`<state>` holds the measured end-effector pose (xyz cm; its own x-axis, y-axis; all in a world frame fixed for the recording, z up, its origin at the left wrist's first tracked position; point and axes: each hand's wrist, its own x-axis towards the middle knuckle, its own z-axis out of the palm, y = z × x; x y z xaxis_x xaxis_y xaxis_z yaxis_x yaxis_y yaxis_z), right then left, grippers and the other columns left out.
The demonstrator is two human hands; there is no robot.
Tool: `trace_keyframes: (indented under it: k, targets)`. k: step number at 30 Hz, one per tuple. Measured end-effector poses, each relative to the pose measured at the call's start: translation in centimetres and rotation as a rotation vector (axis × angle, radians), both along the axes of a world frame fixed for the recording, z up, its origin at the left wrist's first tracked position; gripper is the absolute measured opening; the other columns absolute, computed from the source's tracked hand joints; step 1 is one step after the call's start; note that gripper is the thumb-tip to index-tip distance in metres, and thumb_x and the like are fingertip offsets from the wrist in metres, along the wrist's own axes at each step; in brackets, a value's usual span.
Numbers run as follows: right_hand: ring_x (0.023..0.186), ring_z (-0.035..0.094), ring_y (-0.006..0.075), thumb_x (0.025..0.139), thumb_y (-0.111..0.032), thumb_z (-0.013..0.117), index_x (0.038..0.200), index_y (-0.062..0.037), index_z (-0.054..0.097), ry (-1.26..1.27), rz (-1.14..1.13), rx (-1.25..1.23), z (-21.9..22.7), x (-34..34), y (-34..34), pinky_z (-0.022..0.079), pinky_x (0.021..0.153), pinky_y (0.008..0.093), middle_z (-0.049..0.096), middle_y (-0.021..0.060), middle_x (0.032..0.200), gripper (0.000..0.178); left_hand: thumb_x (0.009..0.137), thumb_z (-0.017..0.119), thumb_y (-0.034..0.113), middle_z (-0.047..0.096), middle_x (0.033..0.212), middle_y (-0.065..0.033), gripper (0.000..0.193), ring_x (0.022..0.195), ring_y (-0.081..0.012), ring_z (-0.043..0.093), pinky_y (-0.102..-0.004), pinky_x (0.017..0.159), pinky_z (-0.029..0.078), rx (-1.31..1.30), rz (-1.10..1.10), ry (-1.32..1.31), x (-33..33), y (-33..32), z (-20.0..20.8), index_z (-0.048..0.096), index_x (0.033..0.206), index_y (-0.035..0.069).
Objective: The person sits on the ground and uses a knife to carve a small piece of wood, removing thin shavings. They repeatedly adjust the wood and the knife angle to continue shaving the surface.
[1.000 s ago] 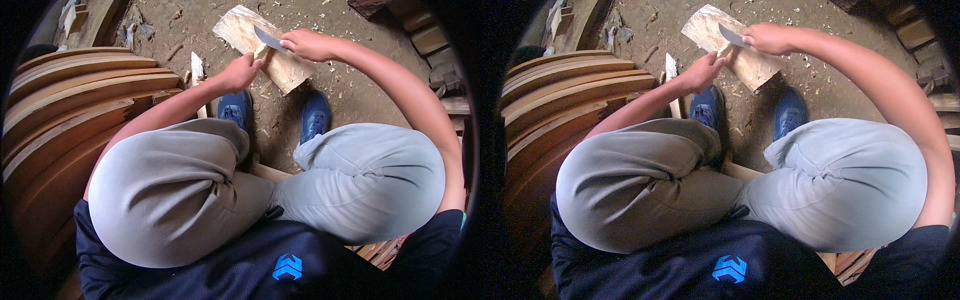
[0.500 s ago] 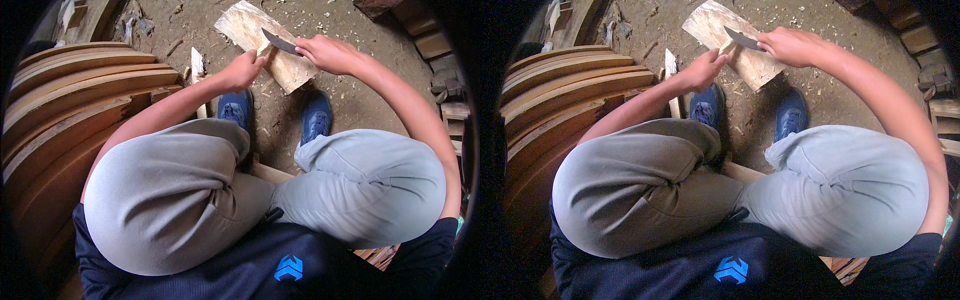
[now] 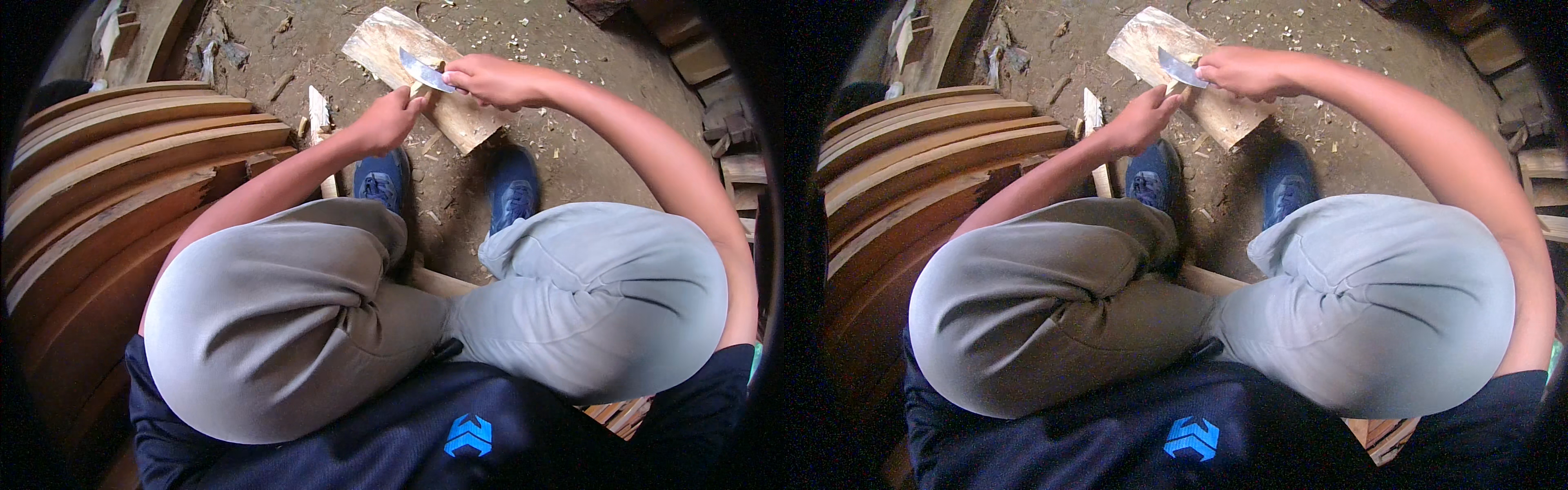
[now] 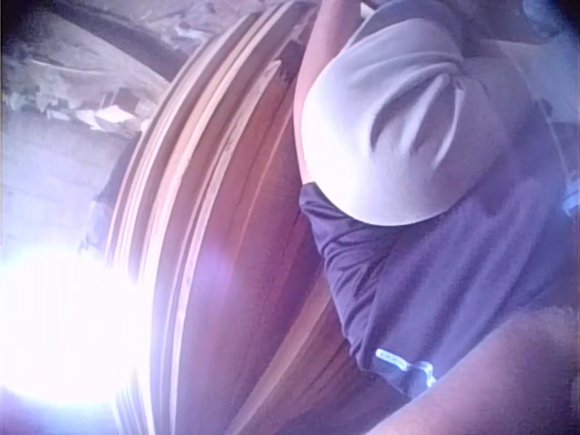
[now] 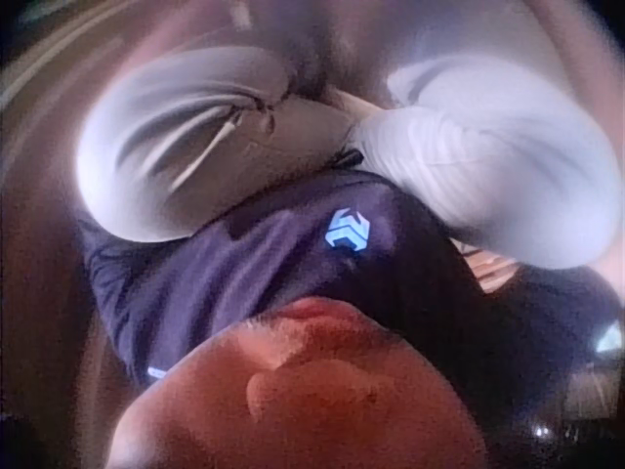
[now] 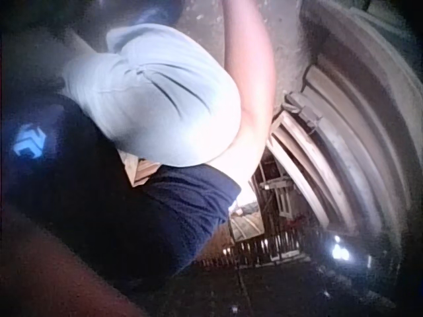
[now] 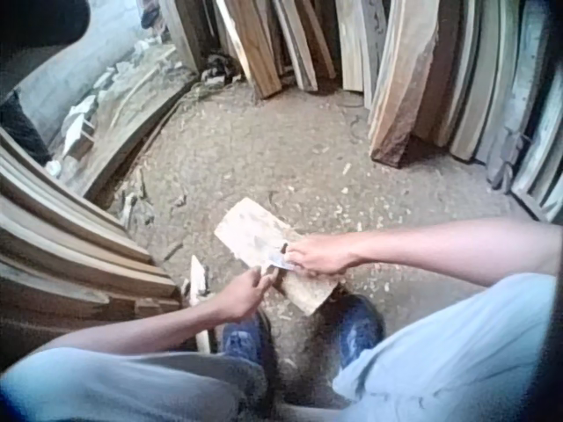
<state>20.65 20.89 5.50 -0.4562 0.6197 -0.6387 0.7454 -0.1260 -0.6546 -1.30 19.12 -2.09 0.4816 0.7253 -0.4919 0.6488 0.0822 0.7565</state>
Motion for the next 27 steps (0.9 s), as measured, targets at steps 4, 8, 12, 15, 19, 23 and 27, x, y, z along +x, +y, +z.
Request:
trace_keyframes:
  k: [4, 8, 12, 15, 19, 23, 27]
  targets:
    - [0.065, 0.052, 0.0153, 0.102, -0.036, 0.038, 0.096, -0.0032, 0.053, 0.096, -0.078, 0.315, -2.9, 0.7, 1.1, 0.044, 0.06, 0.0332, 0.049, 0.0063, 0.072, 0.036, 0.099, 0.045, 0.039, 0.045, 0.065, -0.0007, 0.038, 0.05, -0.0111, 0.046, -0.0308, 0.042, 0.038, -0.114, 0.025, -0.011, 0.5, 0.0, 1.3, 0.049, 0.095, 0.002]
    - [0.069, 0.054, 0.0198, 0.1, -0.034, 0.043, 0.092, -0.0015, 0.052, 0.045, -0.144, 0.586, -3.2, 2.0, 1.1, 0.042, 0.066, 0.038, 0.054, 0.0135, 0.075, 0.035, 0.098, 0.043, 0.039, 0.048, 0.062, -0.0051, 0.039, 0.041, -0.0155, 0.047, -0.0324, 0.036, 0.039, -0.204, 0.076, -0.053, 0.2, -0.3, 1.1, 0.048, 0.097, 0.0]
    - [0.071, 0.054, 0.0202, 0.096, -0.034, 0.049, 0.095, -0.0022, 0.053, -0.107, -0.146, 0.488, -2.2, 3.0, -0.2, 0.042, 0.066, 0.0377, 0.056, 0.0134, 0.078, 0.032, 0.097, 0.043, 0.039, 0.046, 0.057, -0.0044, 0.039, 0.038, -0.0167, 0.047, -0.0331, 0.033, 0.039, -0.317, 0.121, -0.114, 0.3, -0.4, 1.8, 0.048, 0.097, 0.0]
    - [0.071, 0.054, 0.0204, 0.092, -0.034, 0.054, 0.096, -0.0027, 0.053, -0.063, -0.196, 0.499, -3.6, 3.6, -0.6, 0.043, 0.066, 0.0385, 0.057, 0.013, 0.078, 0.032, 0.097, 0.043, 0.038, 0.043, 0.054, -0.0027, 0.038, 0.035, -0.0158, 0.045, -0.032, 0.03, 0.036, -0.371, 0.123, -0.165, 0.3, -0.1, 1.6, 0.047, 0.093, 0.001]
    - [0.073, 0.057, 0.0213, 0.089, -0.031, 0.056, 0.097, -0.0029, 0.053, 0.008, -0.272, 0.562, -4.9, 3.3, -0.6, 0.044, 0.068, 0.0387, 0.059, 0.0139, 0.08, 0.03, 0.099, 0.041, 0.038, 0.041, 0.05, -0.0009, 0.038, 0.031, -0.0127, 0.039, -0.0284, 0.027, 0.029, -0.409, 0.159, -0.212, 0.1, -0.3, 1.6, 0.047, 0.09, 0.002]
    - [0.079, 0.06, 0.0243, 0.088, -0.029, 0.057, 0.102, -0.0011, 0.053, 0.001, -0.253, 0.485, -4.1, 3.4, -0.2, 0.045, 0.073, 0.038, 0.061, 0.0177, 0.087, 0.032, 0.097, 0.039, 0.038, 0.042, 0.051, -0.0019, 0.038, 0.032, -0.0155, 0.042, -0.0311, 0.029, 0.032, -0.417, 0.168, -0.226, 0.2, -0.5, 2.0, 0.047, 0.088, 0.002]
    - [0.085, 0.062, 0.0293, 0.089, -0.027, 0.055, 0.106, 0.0004, 0.053, -0.044, -0.232, 0.497, -4.6, 4.1, -0.4, 0.046, 0.077, 0.0401, 0.062, 0.0206, 0.094, 0.033, 0.098, 0.038, 0.04, 0.042, 0.052, -0.003, 0.037, 0.032, -0.0162, 0.041, -0.0306, 0.028, 0.031, -0.441, 0.19, -0.246, 0.5, -0.6, 1.9, 0.047, 0.089, 0.005]
